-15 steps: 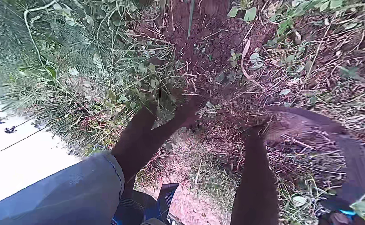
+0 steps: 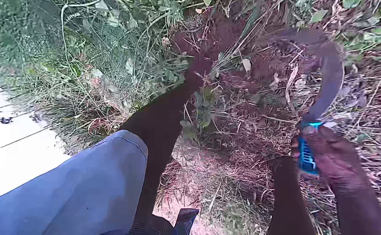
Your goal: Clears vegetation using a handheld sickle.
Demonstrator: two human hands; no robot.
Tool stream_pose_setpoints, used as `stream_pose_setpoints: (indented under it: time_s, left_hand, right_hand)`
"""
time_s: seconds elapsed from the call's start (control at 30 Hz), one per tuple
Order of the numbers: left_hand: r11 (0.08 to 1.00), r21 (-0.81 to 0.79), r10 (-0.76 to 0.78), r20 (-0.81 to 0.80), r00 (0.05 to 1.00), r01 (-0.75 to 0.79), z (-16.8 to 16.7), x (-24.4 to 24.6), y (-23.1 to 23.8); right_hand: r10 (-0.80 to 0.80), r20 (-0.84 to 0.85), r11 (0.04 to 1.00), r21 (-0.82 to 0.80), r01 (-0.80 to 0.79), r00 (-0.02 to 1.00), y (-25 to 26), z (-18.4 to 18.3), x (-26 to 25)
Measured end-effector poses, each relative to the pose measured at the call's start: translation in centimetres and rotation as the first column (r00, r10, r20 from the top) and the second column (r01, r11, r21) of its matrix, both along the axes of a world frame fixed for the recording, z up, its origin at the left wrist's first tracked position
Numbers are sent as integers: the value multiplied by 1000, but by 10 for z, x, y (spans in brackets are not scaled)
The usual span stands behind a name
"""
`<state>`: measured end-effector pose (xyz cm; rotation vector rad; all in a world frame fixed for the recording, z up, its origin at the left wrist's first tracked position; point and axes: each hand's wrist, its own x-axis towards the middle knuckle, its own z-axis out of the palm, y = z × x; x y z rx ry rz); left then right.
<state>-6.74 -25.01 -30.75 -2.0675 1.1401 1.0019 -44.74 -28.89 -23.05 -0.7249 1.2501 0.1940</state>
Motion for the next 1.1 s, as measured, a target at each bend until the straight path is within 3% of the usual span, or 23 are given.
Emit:
stream_pose_setpoints:
  time_s: [0.1,0.23,0.43,0.6,0.73,0.87,1.0,1.1]
  left_hand:
    - [995,71,70,31,997,-72,4,8,11]
    - [969,29,245,63,967,-247,5,3,23]
    - [894,126,436,-13,900,-431,11,-3,21]
    - [915,145,385,-33,922,-377,8,-4,19]
    - [944,159,299,-43,953,-289,5,-4,1]
    - [966,111,242,-48,969,-236,26,-18,-3]
    - [992,110,60,-14,998,-58,42,-31,15]
    - [980,180,-54,-161,986,83,76,-56,34]
  right_hand:
    - [96,2,995,-8,-96,995,-7,-12,41]
    - [143,80,989,10,-144,986,-13,-23,75]
    - [214,76,955,191,-225,974,-19,-38,101]
    - [419,11,864,302,-402,908,-27,-64,114]
    - [409,-21,879,279,-387,912,-12,-60,97]
    - [321,12,929,189,-317,947,22,-33,84]
    - [397,-27,917,44,-395,918,29,8,55]
    - [439,-72,896,-31,-442,895,35,54,6]
